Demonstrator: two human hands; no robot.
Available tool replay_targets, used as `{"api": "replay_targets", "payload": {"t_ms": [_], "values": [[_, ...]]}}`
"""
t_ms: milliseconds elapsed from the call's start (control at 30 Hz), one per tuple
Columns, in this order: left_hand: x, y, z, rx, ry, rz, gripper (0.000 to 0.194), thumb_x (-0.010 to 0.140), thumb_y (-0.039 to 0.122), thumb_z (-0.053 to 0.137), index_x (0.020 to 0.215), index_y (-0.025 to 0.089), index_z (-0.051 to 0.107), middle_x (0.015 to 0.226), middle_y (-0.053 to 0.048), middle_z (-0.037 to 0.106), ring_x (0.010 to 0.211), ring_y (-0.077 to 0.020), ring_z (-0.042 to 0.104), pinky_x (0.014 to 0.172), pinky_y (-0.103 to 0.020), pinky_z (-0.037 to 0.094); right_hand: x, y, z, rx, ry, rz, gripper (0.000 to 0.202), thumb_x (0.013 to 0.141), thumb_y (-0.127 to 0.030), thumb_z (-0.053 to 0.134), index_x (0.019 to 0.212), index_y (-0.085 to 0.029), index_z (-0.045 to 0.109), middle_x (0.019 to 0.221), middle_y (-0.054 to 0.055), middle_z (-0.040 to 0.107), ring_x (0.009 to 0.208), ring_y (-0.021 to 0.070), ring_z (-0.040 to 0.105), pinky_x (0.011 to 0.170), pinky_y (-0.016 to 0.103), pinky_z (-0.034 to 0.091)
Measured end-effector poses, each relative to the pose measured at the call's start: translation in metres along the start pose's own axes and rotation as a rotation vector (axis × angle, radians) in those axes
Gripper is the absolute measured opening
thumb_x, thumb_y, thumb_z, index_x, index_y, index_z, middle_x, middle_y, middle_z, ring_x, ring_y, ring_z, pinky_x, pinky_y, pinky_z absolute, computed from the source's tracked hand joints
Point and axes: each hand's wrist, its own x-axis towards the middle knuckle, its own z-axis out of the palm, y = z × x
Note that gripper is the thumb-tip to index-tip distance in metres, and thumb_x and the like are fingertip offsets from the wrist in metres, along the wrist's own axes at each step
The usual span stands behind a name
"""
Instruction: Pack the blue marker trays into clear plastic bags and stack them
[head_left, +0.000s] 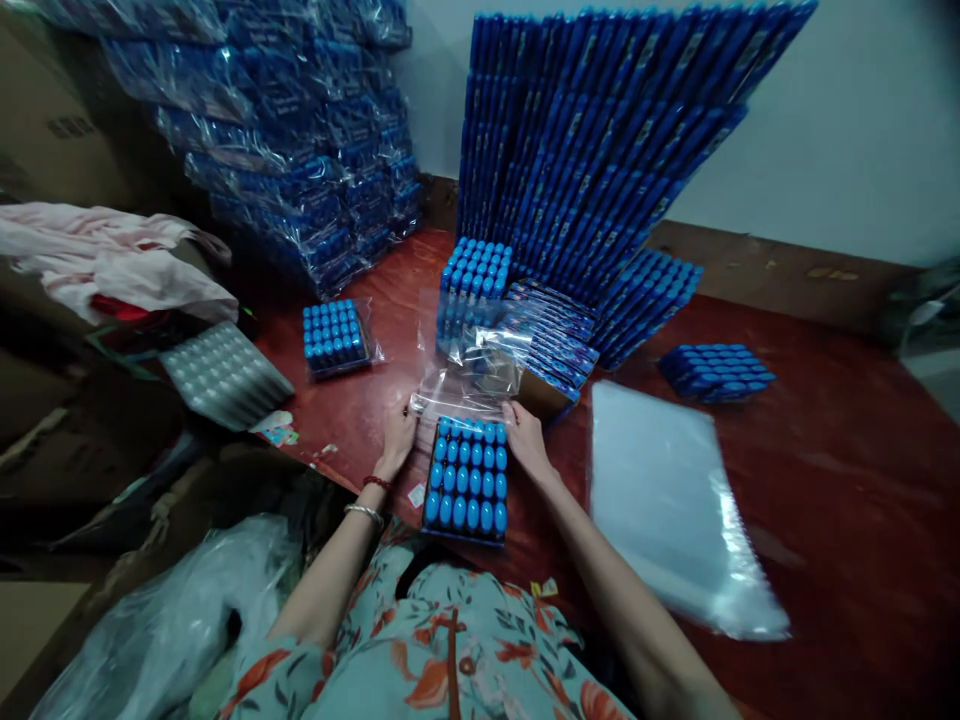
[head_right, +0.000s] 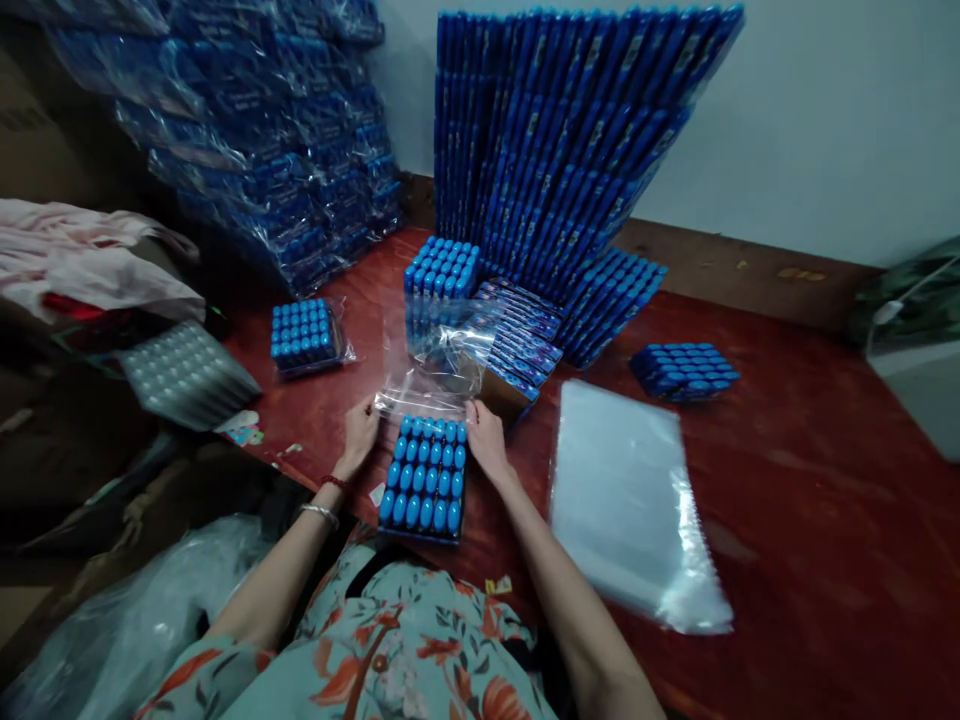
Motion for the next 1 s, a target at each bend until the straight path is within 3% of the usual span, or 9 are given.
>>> {"api": "replay_targets", "payload": {"t_ms": [100, 233, 367, 467, 600, 800, 1000], "values": [[-0.001, -0.012, 0.021, -0.025, -0.084, 0.010, 0.023, 0.083, 0.020, 0.044, 0.081, 0.014, 0.067, 0.083, -0.006, 0.068, 0.079, -0.0177, 0.058, 0.078, -0.029, 0.045, -0.002, 0.020, 0.012, 0.057, -0.004, 0.008, 0.037, 0.086, -0.045, 0.038, 0.080, -0.020, 0.064, 0.078, 0.005, 0.069, 0.077, 0.0216, 0.062, 0.073, 0.032, 0.045], [-0.022, -0.008, 0.028, -0.071, -0.151, -0.012, 0.020, 0.080, 0.017, 0.045, 0.070, 0.015, 0.062, 0.074, -0.003, 0.063, 0.071, -0.0161, 0.055, 0.074, -0.029, 0.045, -0.021, 0.026, 0.015, 0.130, 0.008, 0.026, 0.041, 0.087, -0.048, 0.034, 0.085, -0.020, 0.065, 0.089, 0.006, 0.071, 0.083, 0.0219, 0.063, 0.078, 0.035, 0.047], [-0.060, -0.003, 0.022, -0.123, -0.110, -0.066, 0.027, 0.088, 0.029, 0.039, 0.073, 0.016, 0.058, 0.075, -0.003, 0.061, 0.071, -0.0162, 0.054, 0.071, -0.028, 0.044, -0.051, 0.020, 0.010, 0.168, -0.012, 0.046, 0.040, 0.088, -0.050, 0.037, 0.088, -0.021, 0.065, 0.086, 0.004, 0.070, 0.078, 0.0198, 0.062, 0.074, 0.032, 0.047], [-0.077, 0.001, 0.015, -0.168, -0.084, -0.111, 0.033, 0.091, 0.040, 0.038, 0.075, 0.017, 0.056, 0.070, -0.001, 0.058, 0.065, -0.0147, 0.052, 0.064, -0.025, 0.042, -0.060, 0.016, 0.004, 0.211, -0.007, 0.076, 0.037, 0.087, -0.050, 0.041, 0.085, -0.020, 0.063, 0.082, 0.003, 0.068, 0.075, 0.0187, 0.060, 0.072, 0.030, 0.045], [-0.075, 0.001, 0.013, -0.234, -0.042, -0.173, 0.036, 0.090, 0.043, 0.038, 0.085, 0.016, 0.061, 0.076, -0.002, 0.063, 0.073, -0.0151, 0.057, 0.067, -0.024, 0.044, -0.051, 0.019, 0.003, 0.274, 0.039, 0.165, 0.034, 0.082, -0.052, 0.043, 0.081, -0.021, 0.057, 0.070, 0.001, 0.062, 0.065, 0.0183, 0.057, 0.062, 0.029, 0.044], [-0.076, -0.003, 0.017, -0.214, -0.032, -0.272, 0.028, 0.080, 0.037, 0.048, 0.084, 0.014, 0.062, 0.075, -0.004, 0.067, 0.069, -0.0161, 0.060, 0.064, -0.025, 0.046, -0.057, 0.028, 0.012, 0.333, -0.069, 0.254, 0.033, 0.079, -0.053, 0.042, 0.083, -0.022, 0.052, 0.048, -0.004, 0.051, 0.038, 0.0146, 0.046, 0.038, 0.025, 0.036], [-0.086, 0.000, -0.002, -0.023, -0.187, -0.240, 0.012, 0.074, 0.027, 0.057, 0.072, 0.016, 0.062, 0.069, -0.002, 0.065, 0.067, -0.0165, 0.057, 0.064, -0.025, 0.041, -0.080, 0.028, 0.001, 0.315, -0.158, 0.306, 0.021, 0.076, -0.040, 0.046, 0.084, -0.022, 0.050, 0.050, -0.005, 0.053, 0.034, 0.0130, 0.047, 0.032, 0.023, 0.034]]}}
